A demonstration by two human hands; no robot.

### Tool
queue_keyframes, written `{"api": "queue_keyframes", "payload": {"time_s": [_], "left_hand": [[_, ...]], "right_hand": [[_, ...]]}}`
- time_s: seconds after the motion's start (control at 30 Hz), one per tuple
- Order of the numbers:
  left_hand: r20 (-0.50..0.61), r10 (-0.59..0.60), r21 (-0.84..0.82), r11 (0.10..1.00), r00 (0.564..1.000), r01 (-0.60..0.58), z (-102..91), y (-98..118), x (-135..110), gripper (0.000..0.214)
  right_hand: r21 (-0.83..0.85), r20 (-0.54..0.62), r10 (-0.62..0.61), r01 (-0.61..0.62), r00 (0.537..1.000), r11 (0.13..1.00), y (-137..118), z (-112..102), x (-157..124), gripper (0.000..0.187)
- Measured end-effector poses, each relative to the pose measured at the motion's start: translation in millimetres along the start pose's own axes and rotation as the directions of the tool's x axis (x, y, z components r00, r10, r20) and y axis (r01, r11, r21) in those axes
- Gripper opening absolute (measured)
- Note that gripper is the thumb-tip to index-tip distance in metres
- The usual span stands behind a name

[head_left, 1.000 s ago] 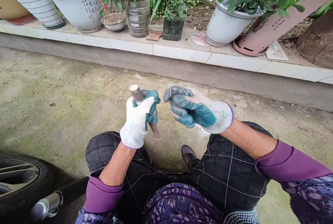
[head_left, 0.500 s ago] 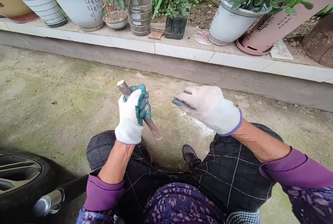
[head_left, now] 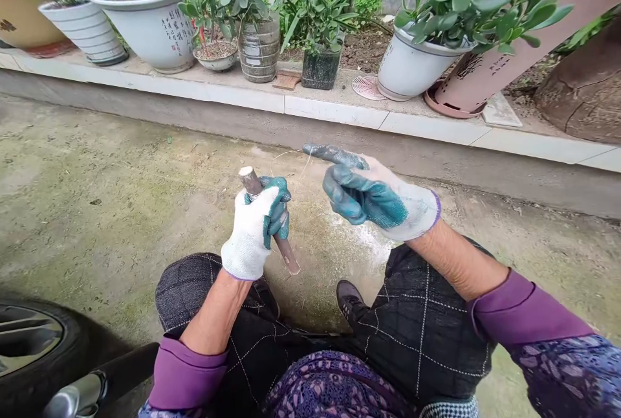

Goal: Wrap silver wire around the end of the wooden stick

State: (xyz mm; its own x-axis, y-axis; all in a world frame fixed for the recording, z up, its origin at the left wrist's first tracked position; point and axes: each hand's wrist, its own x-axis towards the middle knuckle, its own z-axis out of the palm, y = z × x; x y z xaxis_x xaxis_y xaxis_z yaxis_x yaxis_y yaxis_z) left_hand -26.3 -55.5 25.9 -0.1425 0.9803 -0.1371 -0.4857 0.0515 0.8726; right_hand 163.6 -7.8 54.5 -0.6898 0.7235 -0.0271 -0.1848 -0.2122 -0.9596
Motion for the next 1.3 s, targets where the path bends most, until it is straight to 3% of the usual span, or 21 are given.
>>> {"api": "queue_keyframes", "payload": {"time_s": [0.07, 0.13, 0.3, 0.4, 0.57, 0.73, 0.9, 1.03, 1.13, 1.3], "left_hand": [[-0.005, -0.013, -0.002, 1.000, 1.000, 0.013, -0.6, -1, 1, 0.025], [-0.010, -0.007, -0.016, 1.000, 1.000, 0.007, -0.8, 0, 2, 0.027], [-0.055, 0.005, -0.049, 0.999, 0.998, -0.008, -0.4, 6, 6, 0.033], [-0.083, 0.022, -0.056, 0.998, 0.996, -0.026, -3.9, 12, 8, 0.033], [-0.080, 0.056, -0.036, 0.998, 0.995, -0.059, -13.8, 18, 10, 0.032], [-0.098, 0.029, -0.027, 0.999, 0.995, -0.032, -17.2, 10, 17, 0.028], [-0.202, 0.198, 0.047, 0.980, 0.959, -0.192, -21.6, 7, 25, 0.026], [-0.159, 0.106, -0.024, 0.993, 0.982, -0.112, -21.6, 12, 24, 0.027], [-0.169, 0.041, -0.087, 0.995, 0.985, -0.056, -20.3, 15, 24, 0.026], [-0.144, -0.022, -0.208, 0.978, 0.989, -0.008, -21.0, 19, 28, 0.027]], "right_hand": [[0.153, -0.015, -0.039, 0.041, 0.999, 0.987, -5, 4, -4, 0.053], [0.201, -0.012, -0.035, 0.037, 0.999, 0.979, -8, 6, -8, 0.044], [0.220, 0.024, 0.005, -0.010, 1.000, 0.975, -4, 5, -15, 0.028], [0.194, 0.017, -0.016, 0.012, 1.000, 0.981, 1, 0, -18, 0.027], [-0.038, -0.088, 0.054, -0.057, 0.995, 0.998, -1, -6, -26, 0.037], [-0.215, -0.093, 0.161, -0.178, 0.983, 0.960, -7, -1, -28, 0.041], [-0.441, -0.065, 0.222, -0.228, 0.973, 0.868, 0, 2, -23, 0.035], [-0.287, -0.065, 0.217, -0.227, 0.974, 0.931, 8, 0, -20, 0.036], [-0.137, -0.087, 0.126, -0.137, 0.988, 0.981, 14, -4, -17, 0.036], [-0.022, -0.128, 0.073, -0.076, 0.989, 0.997, 25, -9, -6, 0.032]]}}
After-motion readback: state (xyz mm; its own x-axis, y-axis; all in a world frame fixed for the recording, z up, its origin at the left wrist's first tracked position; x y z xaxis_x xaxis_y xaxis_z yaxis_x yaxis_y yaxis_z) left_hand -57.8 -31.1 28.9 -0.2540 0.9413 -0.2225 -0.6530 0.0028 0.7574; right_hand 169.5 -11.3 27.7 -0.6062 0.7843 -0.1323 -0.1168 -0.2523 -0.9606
